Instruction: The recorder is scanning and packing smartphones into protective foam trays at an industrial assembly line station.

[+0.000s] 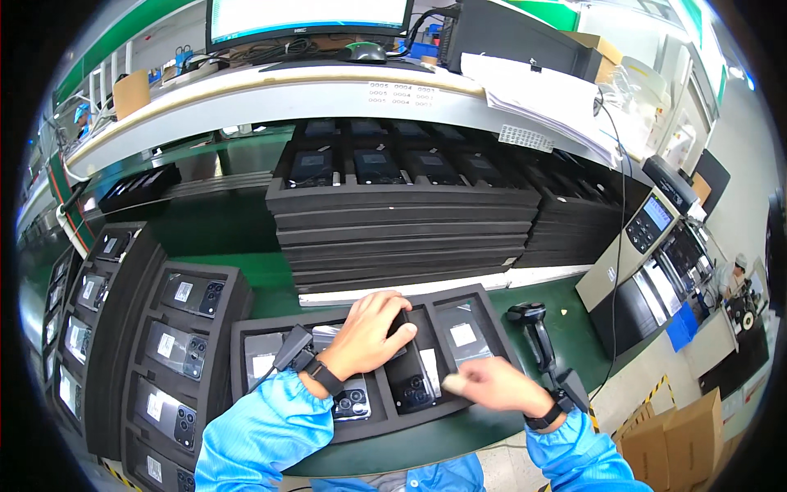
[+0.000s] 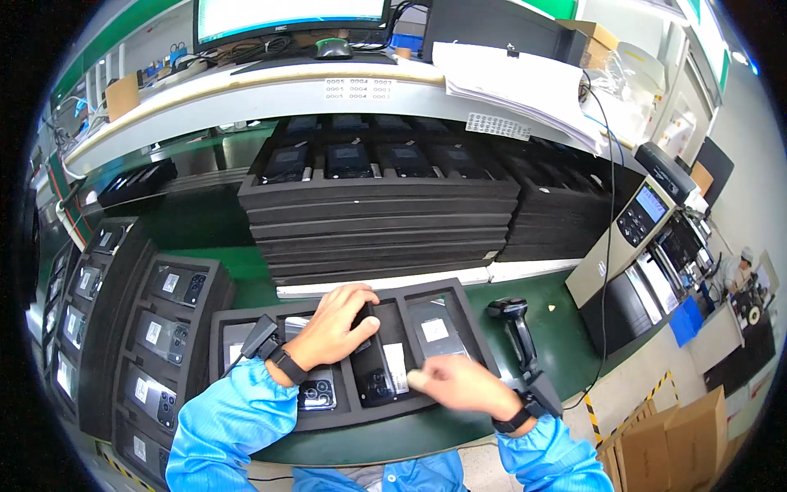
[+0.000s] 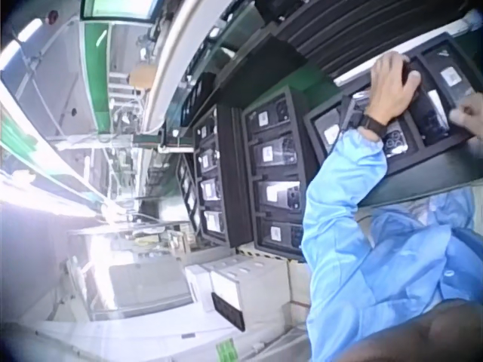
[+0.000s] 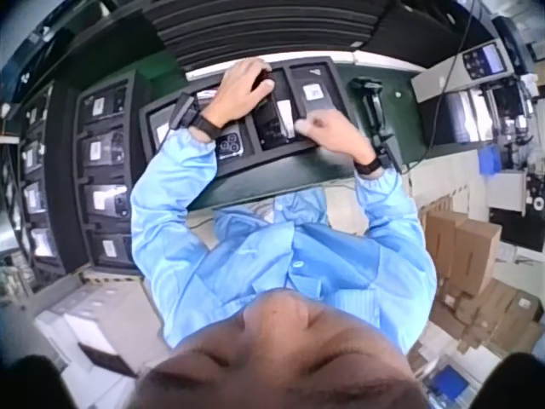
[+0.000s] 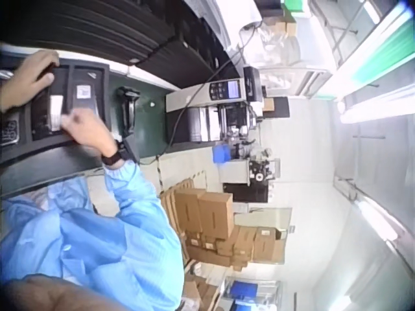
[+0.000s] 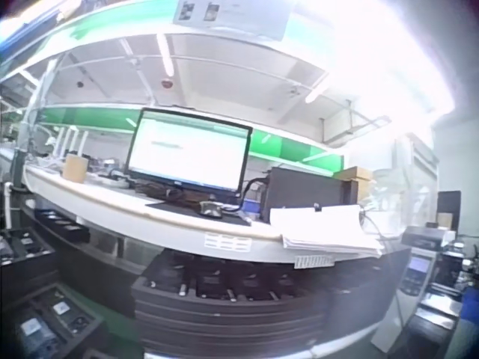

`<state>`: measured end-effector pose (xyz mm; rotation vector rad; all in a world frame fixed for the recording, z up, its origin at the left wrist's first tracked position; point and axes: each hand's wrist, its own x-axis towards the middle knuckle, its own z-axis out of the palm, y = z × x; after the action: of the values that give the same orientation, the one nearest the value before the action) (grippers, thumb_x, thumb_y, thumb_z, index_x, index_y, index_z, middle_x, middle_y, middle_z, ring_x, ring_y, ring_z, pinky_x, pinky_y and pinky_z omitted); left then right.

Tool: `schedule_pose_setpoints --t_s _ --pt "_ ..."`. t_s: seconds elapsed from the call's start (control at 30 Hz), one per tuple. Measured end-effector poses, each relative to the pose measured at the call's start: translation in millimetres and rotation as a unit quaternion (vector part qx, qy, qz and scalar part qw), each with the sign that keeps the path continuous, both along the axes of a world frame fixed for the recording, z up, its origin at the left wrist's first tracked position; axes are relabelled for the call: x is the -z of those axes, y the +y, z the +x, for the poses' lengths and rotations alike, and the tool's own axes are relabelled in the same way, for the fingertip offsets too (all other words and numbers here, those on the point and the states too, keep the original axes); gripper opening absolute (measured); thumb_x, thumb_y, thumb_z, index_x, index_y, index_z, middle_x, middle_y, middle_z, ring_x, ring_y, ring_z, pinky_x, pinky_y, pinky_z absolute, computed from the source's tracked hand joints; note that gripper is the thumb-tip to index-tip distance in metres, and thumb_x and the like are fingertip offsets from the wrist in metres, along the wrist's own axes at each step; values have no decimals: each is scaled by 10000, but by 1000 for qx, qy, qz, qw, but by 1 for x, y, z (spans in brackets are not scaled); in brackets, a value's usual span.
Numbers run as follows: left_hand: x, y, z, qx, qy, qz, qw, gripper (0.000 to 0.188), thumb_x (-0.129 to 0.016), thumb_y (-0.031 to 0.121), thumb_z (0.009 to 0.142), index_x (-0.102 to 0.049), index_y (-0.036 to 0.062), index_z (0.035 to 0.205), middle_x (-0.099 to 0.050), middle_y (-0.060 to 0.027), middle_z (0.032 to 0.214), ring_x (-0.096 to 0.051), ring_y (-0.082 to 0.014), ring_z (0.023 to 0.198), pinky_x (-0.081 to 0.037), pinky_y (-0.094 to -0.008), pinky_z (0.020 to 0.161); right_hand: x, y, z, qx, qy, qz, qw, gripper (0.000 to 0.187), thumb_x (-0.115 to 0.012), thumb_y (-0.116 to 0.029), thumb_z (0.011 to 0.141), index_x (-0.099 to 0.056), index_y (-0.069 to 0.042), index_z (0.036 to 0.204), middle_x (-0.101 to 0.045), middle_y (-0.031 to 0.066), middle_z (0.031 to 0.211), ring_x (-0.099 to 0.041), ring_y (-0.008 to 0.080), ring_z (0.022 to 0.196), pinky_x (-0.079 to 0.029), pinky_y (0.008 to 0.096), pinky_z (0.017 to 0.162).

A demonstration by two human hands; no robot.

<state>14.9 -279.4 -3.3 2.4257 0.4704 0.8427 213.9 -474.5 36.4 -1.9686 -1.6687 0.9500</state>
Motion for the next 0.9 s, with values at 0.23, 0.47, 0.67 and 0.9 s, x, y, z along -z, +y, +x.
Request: schedule_pose_setpoints --t_s 0.23,0.47,0.67,0.9 --pt "1 -5 6 -4 97 94 991 474 -673 344 897 -622 88 1293 -472 -227 1451 -435 -419 1353 -321 -515 1154 48 -40 90 369 -315 321 813 376 -761 -219 792 -625 -29 1086 -611 163 1034 -565 380 1032 -459 462 966" --pt "-66 -5 -20 -31 -120 142 982 307 -724 195 844 -685 70 1122 -641 -148 1275 -581 -354 1204 -438 -472 1048 27 -31 119 346 -178 145 909 454 -759 -182 752 -650 50 1127 -722 230 964 -719 356 880 -558 431 805" --pt "-173 -53 -72 9 -403 276 873 231 -612 311 950 -628 84 907 -681 -118 963 -647 -286 866 -526 -440 779 -37 -6 32 208 564 -10 799 470 -665 -177 958 -536 -36 1387 -597 38 796 -569 135 641 -476 276 575" --pt "-212 -120 -96 -3 -413 367 834 258 -551 305 972 -567 88 833 -624 -86 817 -598 -244 748 -474 -378 627 -14 43 -91 61 579 -207 786 166 -666 -217 979 -624 -61 1018 -576 25 734 -559 123 586 -457 265 531"
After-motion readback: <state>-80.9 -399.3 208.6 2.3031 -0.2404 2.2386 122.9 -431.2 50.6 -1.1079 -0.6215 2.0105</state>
